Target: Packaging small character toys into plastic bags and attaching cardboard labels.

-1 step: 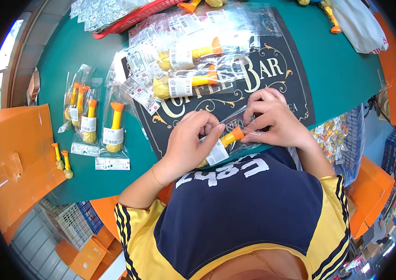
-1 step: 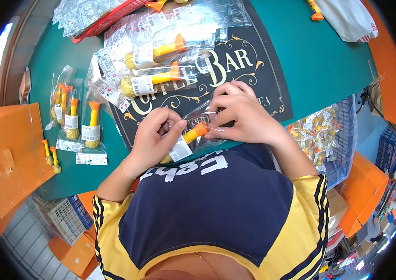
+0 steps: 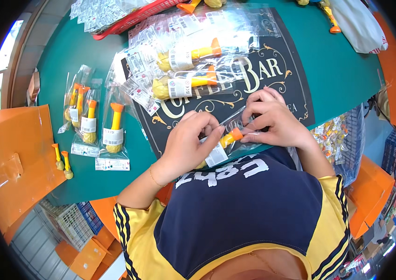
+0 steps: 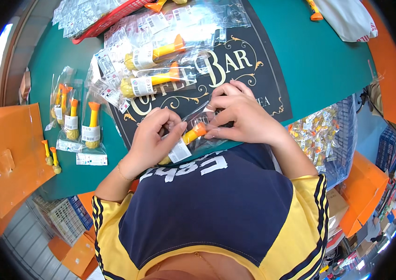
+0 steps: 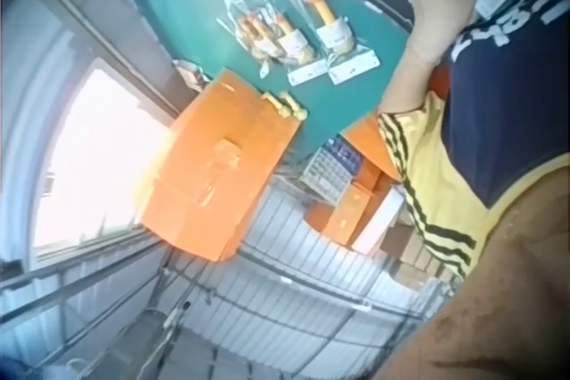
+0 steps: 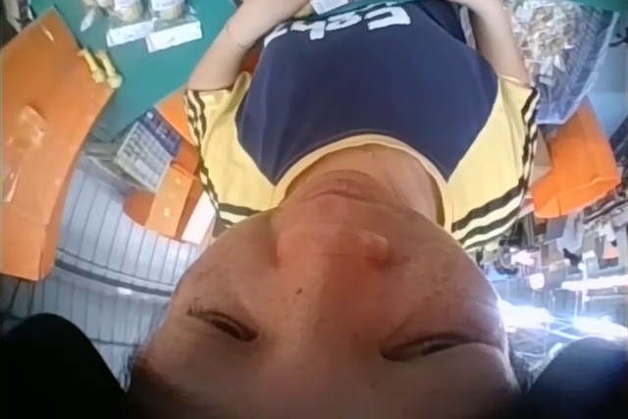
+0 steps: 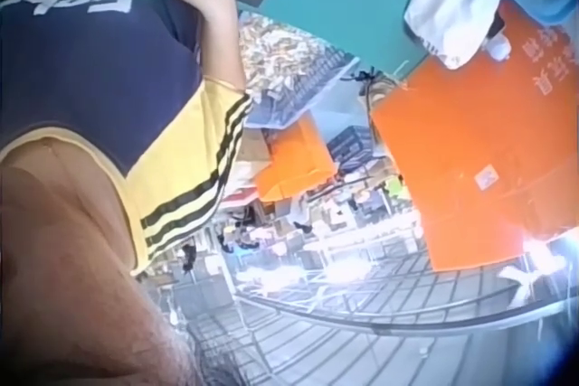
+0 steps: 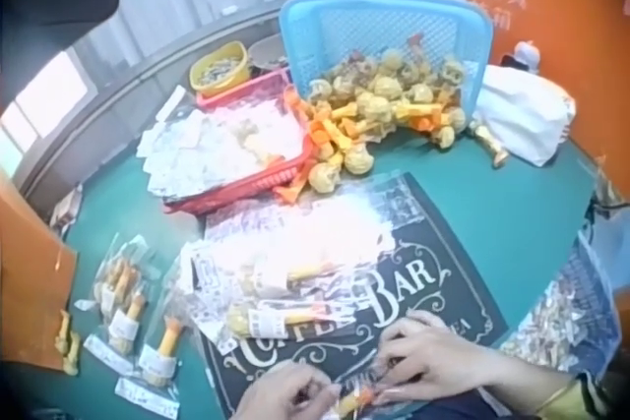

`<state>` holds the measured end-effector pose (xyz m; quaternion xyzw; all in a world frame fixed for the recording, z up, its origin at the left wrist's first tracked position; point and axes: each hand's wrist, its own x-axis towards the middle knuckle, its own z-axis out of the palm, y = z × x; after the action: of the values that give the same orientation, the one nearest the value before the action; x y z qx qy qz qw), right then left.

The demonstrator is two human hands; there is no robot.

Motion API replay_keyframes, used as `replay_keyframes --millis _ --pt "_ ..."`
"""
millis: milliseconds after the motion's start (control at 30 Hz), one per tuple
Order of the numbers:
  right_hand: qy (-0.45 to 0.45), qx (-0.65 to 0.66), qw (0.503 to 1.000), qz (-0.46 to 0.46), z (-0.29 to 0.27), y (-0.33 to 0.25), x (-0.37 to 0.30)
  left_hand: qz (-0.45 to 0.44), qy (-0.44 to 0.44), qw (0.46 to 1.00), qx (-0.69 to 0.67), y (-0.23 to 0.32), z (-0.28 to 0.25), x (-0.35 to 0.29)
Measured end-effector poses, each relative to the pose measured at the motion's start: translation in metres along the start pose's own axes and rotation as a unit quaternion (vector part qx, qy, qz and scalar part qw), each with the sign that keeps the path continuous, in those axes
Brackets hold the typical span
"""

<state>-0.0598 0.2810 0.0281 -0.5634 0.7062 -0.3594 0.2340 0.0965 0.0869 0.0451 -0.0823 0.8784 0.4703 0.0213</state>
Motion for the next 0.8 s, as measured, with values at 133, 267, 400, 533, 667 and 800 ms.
replay_keyframes --millis 133,267,400,533,667,800 --pt "-0.025 0.005 1.0 -0.004 -0.002 -0.001 0.0 0.02 -0.068 0.997 -0.005 0.01 -0.018 0.018" --pt "-0.012 0.013 1.0 -0.016 -0.002 0.0 -0.002 -0.064 -0.118 0.973 -0.186 0.005 -0.004 0.052" --pt "0.037 0.059 0.998 0.006 0.001 0.007 -0.006 -0.073 -0.171 0.975 -0.124 0.005 0.004 0.068" --pt "0.248 0.023 0.968 0.016 0.001 0.017 -0.006 -0.097 -0.136 0.977 -0.135 -0.001 0.005 0.065" --pt "0.315 0.011 0.946 0.077 0.006 0.006 -0.006 -0.096 -0.102 0.974 -0.18 0.001 0.008 0.065" --pt "0.302 -0.052 0.95 0.059 0.012 -0.013 0.0 -0.136 -0.108 0.962 -0.211 -0.003 0.009 0.065"
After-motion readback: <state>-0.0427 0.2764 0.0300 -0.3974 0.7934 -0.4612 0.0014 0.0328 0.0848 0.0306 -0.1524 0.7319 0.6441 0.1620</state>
